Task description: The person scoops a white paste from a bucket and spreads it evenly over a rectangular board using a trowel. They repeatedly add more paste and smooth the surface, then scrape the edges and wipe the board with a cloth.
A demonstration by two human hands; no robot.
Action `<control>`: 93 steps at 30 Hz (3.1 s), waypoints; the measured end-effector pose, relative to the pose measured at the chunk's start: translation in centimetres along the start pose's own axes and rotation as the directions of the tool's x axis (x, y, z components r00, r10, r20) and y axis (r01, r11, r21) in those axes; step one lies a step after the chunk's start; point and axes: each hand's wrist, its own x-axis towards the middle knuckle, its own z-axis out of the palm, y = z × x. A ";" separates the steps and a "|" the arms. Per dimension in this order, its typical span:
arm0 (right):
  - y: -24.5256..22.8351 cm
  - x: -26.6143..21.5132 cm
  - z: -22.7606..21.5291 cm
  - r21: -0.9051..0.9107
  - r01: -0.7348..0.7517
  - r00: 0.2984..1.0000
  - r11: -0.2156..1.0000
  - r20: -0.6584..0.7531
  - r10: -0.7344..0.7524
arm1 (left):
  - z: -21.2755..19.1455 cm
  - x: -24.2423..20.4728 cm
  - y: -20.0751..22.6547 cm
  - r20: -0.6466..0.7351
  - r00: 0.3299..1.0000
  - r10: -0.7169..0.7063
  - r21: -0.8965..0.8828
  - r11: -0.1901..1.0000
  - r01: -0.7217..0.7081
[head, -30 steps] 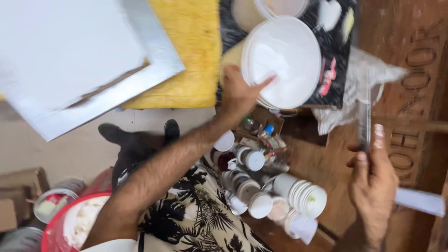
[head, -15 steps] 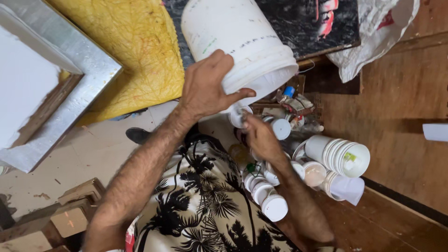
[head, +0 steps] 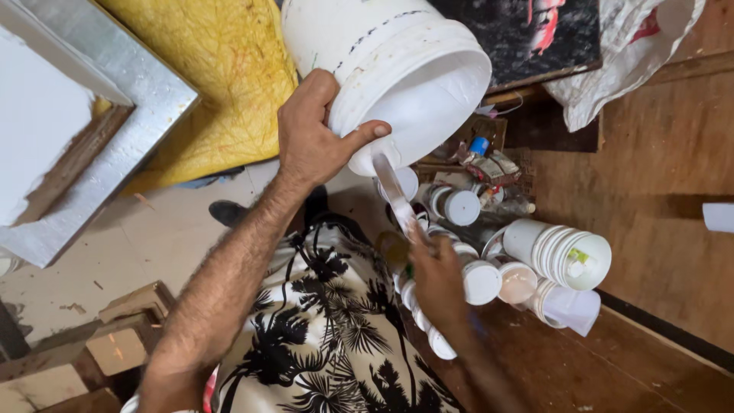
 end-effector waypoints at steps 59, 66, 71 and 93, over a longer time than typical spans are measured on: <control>-59.3 5.5 -1.7 -0.485 0.259 0.636 -0.835 0.736 -0.231 | -21.3 -23.4 -13.7 -0.029 0.697 -0.716 -0.996 -0.036 -0.077; -60.7 6.0 0.3 -0.480 0.024 0.415 -0.877 0.803 -0.427 | -22.7 -23.4 -13.8 -0.027 0.700 -0.713 -0.999 -0.010 -0.049; -60.9 4.7 0.0 -0.465 0.288 0.736 -0.837 0.667 -0.116 | -21.8 -23.7 -13.8 -0.115 0.707 -0.698 -0.993 0.084 -0.078; -63.8 9.8 -0.6 -0.621 0.308 0.594 -0.721 0.717 -0.365 | -20.9 -23.2 -13.9 -0.184 0.689 -0.701 -0.982 0.167 -0.093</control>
